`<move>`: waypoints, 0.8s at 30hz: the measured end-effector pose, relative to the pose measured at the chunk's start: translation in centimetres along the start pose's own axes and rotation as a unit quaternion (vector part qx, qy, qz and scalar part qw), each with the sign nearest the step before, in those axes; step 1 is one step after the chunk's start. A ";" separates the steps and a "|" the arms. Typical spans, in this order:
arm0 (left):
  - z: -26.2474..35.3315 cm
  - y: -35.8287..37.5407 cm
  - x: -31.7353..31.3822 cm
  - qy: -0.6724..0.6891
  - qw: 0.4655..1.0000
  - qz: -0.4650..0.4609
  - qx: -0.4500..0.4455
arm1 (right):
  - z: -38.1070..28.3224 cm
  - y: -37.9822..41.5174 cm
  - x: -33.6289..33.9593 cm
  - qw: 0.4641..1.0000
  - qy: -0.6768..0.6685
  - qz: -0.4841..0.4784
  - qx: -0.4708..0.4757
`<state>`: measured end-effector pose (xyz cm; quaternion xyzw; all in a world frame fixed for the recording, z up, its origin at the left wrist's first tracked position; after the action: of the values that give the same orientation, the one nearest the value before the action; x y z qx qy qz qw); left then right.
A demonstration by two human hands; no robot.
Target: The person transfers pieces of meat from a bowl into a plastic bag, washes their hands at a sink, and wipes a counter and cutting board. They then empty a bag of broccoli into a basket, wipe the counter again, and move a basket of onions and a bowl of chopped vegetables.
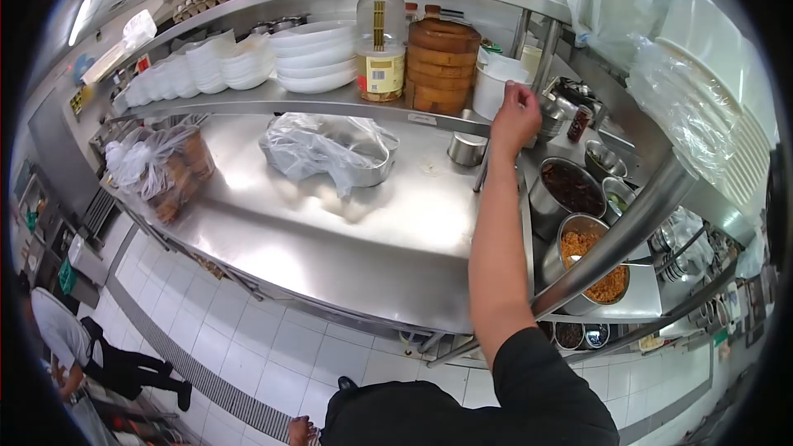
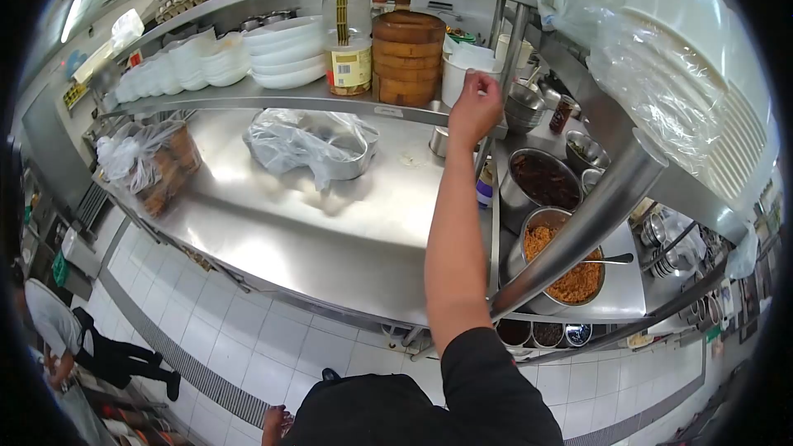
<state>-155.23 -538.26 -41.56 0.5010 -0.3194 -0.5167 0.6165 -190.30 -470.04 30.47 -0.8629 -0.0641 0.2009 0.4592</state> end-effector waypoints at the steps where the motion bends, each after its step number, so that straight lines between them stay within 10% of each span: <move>1: 2.2 0.8 0.0 -0.032 0.998 0.062 -0.002 | 0.1 -1.3 0.0 0.999 0.032 0.007 -0.006; 15: 11.2 -0.3 2.6 -0.133 0.983 0.117 0.047 | 0.5 -4.8 -3.4 0.942 0.223 -0.138 0.208; 18: 12.6 -1.4 1.6 -0.606 0.748 0.030 -0.269 | 0.3 -5.1 -3.3 0.934 0.212 -0.100 0.270; 19: 12.9 -1.0 0.9 -0.606 0.748 0.029 -0.268 | 0.1 -5.1 -3.1 0.932 0.203 -0.074 0.291; 21: 12.0 -1.6 3.5 -0.101 0.990 0.089 0.047 | 0.0 -5.2 -2.9 0.928 0.200 -0.068 0.307; 24: 13.5 -0.4 2.7 -0.104 0.989 0.094 0.045 | -0.6 -4.8 -2.8 0.952 0.156 -0.081 0.251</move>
<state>-166.94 -544.67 -38.32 0.4394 -0.4507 -0.4909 0.6023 -192.24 -468.60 35.51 -0.7322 -0.0089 0.0352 0.6801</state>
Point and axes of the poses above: each hand's wrist, its own y-axis away from the middle knuckle, its own x-axis out of the back of the hand, z = x × y, the point moved 7 cm from there along -y, towards the middle knuckle, and after that the axes turned 15 degrees about x, right-handed, at the moved point
